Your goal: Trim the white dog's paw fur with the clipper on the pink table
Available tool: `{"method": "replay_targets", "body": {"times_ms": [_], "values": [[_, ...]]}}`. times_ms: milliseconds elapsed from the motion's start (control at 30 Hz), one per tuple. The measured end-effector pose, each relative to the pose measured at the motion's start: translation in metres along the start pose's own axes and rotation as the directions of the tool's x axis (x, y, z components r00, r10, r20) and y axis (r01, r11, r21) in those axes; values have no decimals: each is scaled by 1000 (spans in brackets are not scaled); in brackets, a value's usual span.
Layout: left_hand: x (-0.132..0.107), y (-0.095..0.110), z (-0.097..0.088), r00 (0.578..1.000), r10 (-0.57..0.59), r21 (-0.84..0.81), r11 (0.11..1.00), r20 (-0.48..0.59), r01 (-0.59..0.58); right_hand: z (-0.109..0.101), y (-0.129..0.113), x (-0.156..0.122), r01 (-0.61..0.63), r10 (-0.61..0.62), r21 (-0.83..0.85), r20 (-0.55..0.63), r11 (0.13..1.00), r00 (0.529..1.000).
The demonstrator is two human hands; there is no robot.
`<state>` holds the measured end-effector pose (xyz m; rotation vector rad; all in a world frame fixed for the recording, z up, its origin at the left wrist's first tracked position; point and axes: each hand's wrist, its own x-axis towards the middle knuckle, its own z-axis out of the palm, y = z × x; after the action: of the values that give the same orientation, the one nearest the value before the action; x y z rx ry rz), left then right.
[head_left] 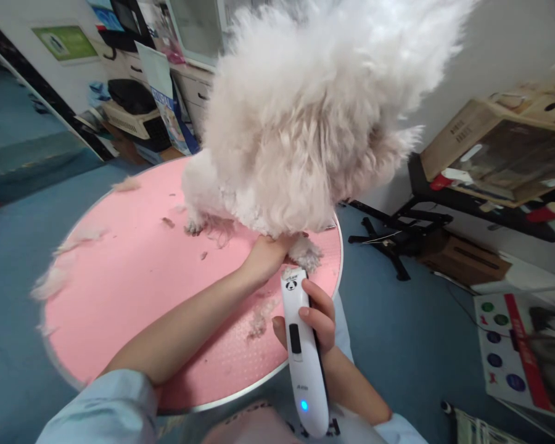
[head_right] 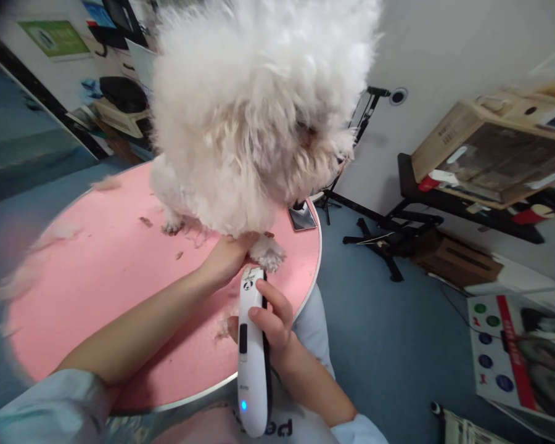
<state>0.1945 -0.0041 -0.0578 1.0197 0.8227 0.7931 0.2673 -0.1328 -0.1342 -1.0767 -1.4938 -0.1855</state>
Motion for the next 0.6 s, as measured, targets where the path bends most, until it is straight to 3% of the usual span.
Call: {"method": "replay_targets", "body": {"times_ms": [67, 200, 500, 600], "values": [[0, 0, 1, 1000, -23, -45, 999, 18, 24, -1, 0, -5, -60, 59, -37, -34, 997, 998], [1, -1, 2, 1000, -15, -104, 994, 23, 17, 4, 4, -4, -34, 28, -60, -100, 998, 995], [1, -3, 2, 999, -26, -86, 996, 24, 28, 8, 3, 7, -45, 47, 12, -154, 999, 987], [0, -1, 2, 1000, -4, 5, 1000, -5, 4, 8, 4, 9, -13, 13, 0, -120, 1000, 993]]}}
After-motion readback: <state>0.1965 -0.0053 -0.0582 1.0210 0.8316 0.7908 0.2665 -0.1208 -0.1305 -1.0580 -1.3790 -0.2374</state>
